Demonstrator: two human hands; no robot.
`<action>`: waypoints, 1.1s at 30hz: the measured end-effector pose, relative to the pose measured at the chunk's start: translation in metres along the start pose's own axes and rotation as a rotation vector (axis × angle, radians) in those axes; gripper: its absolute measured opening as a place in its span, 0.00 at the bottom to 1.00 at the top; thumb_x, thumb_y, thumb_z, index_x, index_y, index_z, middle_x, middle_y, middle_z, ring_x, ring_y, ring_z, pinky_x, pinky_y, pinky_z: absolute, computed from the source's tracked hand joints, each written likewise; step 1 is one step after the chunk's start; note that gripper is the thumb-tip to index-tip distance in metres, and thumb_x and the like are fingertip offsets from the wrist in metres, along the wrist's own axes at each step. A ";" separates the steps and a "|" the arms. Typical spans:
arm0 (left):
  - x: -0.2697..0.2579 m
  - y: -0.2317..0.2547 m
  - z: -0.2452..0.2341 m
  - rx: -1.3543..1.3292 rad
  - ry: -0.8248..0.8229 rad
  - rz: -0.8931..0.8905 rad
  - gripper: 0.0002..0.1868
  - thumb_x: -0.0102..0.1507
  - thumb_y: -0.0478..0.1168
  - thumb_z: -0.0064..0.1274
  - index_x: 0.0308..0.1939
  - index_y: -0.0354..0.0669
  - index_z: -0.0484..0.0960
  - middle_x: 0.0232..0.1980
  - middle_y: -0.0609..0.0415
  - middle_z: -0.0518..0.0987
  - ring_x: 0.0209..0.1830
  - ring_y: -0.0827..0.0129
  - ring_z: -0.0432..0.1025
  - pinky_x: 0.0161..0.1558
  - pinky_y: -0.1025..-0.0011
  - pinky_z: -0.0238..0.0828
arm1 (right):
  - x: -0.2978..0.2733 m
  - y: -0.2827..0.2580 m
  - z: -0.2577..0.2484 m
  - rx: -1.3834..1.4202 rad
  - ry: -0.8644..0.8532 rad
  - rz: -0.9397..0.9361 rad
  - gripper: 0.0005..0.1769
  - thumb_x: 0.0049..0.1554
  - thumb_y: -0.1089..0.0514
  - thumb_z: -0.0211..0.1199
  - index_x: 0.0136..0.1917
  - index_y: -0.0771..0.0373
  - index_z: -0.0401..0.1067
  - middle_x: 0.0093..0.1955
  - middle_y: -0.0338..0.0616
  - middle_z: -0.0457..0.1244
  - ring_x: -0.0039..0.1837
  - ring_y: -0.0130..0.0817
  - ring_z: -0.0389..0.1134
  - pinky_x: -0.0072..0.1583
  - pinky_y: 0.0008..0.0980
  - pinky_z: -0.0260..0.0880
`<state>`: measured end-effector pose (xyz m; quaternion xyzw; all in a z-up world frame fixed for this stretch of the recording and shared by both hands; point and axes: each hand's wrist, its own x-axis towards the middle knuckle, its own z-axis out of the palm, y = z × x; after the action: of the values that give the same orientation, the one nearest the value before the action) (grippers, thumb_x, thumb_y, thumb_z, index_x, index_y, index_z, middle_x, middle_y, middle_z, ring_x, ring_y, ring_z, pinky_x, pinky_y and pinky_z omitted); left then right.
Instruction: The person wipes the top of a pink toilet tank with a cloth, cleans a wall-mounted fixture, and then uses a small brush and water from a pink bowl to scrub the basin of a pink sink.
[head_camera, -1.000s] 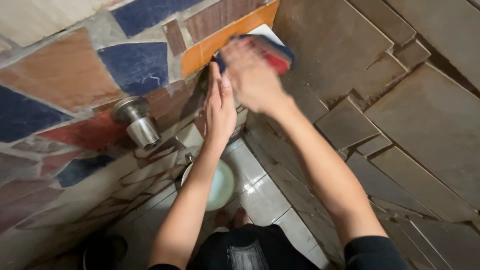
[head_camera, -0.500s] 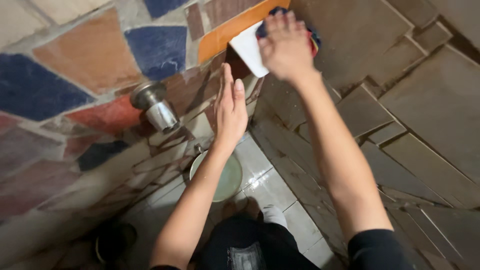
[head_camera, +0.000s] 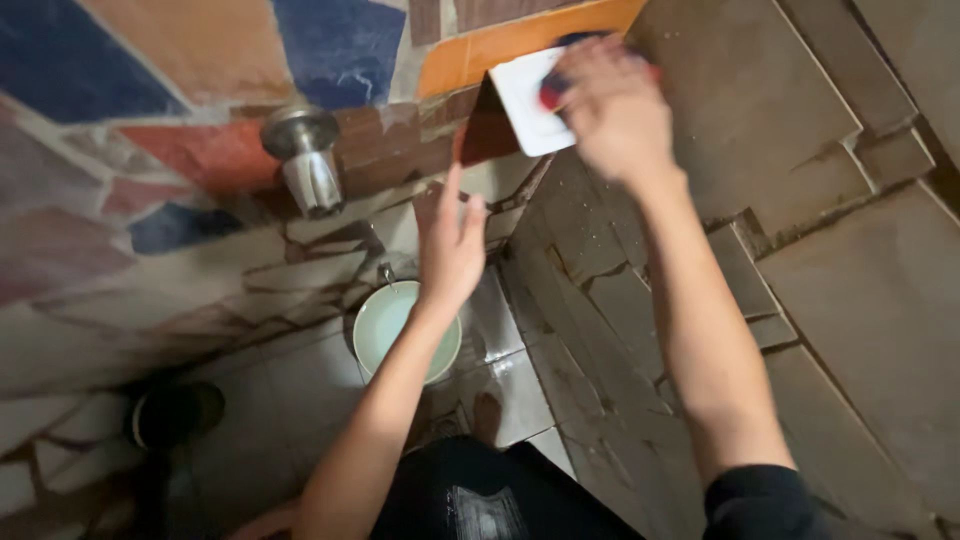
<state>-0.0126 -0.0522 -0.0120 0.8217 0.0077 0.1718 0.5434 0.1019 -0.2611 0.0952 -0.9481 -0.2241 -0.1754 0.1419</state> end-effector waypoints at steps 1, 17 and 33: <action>-0.008 -0.009 -0.006 -0.101 -0.002 -0.095 0.28 0.72 0.47 0.44 0.75 0.41 0.65 0.71 0.41 0.74 0.71 0.54 0.69 0.69 0.60 0.64 | -0.002 -0.001 0.000 -0.069 0.055 -0.007 0.24 0.66 0.54 0.54 0.74 0.61 0.68 0.76 0.55 0.60 0.77 0.56 0.56 0.76 0.52 0.51; 0.002 -0.015 -0.132 -1.238 0.166 -0.144 0.37 0.74 0.63 0.28 0.76 0.39 0.63 0.78 0.47 0.65 0.78 0.62 0.60 0.76 0.63 0.56 | 0.004 -0.265 0.116 0.447 0.242 -0.207 0.17 0.66 0.58 0.58 0.68 0.60 0.73 0.82 0.60 0.51 0.83 0.64 0.50 0.80 0.52 0.52; 0.007 -0.042 -0.139 -0.177 0.107 -0.184 0.48 0.73 0.68 0.29 0.81 0.29 0.48 0.86 0.37 0.37 0.87 0.54 0.33 0.81 0.61 0.33 | -0.005 -0.255 0.146 2.048 -0.052 0.600 0.29 0.61 0.52 0.72 0.68 0.71 0.66 0.55 0.47 0.68 0.57 0.39 0.69 0.60 0.41 0.72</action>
<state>-0.0391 0.0900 0.0007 0.7559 0.0967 0.1647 0.6262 0.0162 0.0066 0.0109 -0.3972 -0.0251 0.1588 0.9036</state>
